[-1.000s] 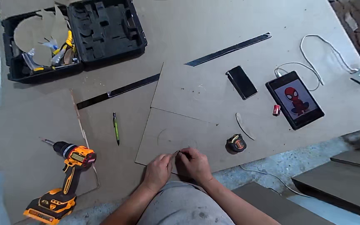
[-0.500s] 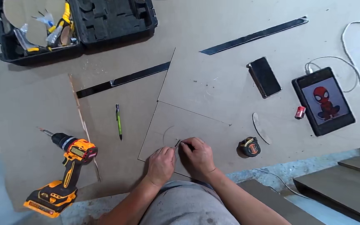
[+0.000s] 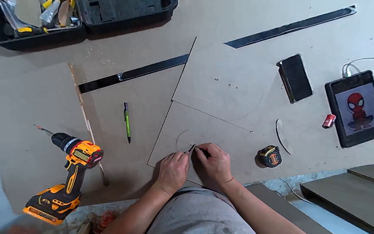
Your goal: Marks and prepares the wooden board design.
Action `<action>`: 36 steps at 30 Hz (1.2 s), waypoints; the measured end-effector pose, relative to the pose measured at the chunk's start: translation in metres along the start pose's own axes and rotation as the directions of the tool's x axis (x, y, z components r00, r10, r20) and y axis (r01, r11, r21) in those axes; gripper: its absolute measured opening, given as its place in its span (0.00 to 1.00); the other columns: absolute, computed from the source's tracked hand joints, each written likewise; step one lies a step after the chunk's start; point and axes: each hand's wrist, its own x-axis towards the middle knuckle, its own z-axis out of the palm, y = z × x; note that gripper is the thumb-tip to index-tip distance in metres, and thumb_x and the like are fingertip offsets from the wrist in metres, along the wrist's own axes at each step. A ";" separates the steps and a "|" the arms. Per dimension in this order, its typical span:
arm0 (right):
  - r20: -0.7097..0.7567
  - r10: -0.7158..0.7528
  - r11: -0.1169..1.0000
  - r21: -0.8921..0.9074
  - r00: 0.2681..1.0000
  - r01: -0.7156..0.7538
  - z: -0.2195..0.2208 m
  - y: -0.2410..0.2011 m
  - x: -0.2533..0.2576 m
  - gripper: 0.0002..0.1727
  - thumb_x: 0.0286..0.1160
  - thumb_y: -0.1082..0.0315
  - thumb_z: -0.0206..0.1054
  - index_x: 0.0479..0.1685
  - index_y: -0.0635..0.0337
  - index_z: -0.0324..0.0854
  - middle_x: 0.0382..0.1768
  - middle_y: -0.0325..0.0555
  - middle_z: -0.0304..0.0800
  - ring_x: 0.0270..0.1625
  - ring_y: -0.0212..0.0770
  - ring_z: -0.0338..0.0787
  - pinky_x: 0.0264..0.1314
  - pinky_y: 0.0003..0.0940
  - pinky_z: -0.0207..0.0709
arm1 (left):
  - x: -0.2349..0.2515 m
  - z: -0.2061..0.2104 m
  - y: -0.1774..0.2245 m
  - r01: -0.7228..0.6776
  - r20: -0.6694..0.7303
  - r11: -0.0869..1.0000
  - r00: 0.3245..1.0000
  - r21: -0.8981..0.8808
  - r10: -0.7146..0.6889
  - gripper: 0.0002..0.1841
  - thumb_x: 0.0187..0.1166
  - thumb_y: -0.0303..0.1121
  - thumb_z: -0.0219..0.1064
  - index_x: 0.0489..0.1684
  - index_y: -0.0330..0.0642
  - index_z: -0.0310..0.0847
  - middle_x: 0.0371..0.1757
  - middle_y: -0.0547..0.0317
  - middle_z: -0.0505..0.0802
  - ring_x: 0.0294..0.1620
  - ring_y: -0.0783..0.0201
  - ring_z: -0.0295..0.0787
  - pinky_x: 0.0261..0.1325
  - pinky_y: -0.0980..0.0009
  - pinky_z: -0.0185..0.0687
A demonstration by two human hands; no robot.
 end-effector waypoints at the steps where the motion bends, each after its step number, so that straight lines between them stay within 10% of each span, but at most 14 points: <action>1: 0.000 -0.002 1.000 -0.001 1.000 0.002 0.000 0.000 0.000 0.08 0.76 0.58 0.70 0.41 0.48 0.93 0.41 0.32 0.95 0.41 0.28 0.92 0.40 0.31 0.88 | 0.000 0.000 0.000 0.001 0.003 1.000 1.000 -0.003 -0.001 0.11 0.82 0.33 0.62 0.40 0.43 0.92 0.32 0.61 0.89 0.33 0.64 0.89 0.36 0.67 0.88; 28: 0.053 -0.102 0.983 -0.151 0.993 0.109 0.001 -0.011 0.008 0.09 0.79 0.61 0.67 0.46 0.47 0.93 0.49 0.37 0.95 0.43 0.36 0.96 0.36 0.38 0.90 | 0.014 -0.013 -0.001 0.126 0.132 0.990 0.982 0.059 -0.133 0.11 0.83 0.34 0.62 0.42 0.48 0.94 0.38 0.61 0.92 0.40 0.64 0.92 0.43 0.65 0.92; 36: 0.123 -0.118 0.958 -0.246 0.985 0.146 0.002 -0.025 0.018 0.11 0.82 0.60 0.61 0.41 0.49 0.91 0.40 0.39 0.94 0.34 0.39 0.94 0.30 0.39 0.88 | 0.023 -0.015 -0.001 0.129 0.192 0.989 0.971 0.070 -0.140 0.16 0.79 0.38 0.65 0.61 0.52 0.92 0.53 0.60 0.95 0.58 0.62 0.91 0.65 0.62 0.88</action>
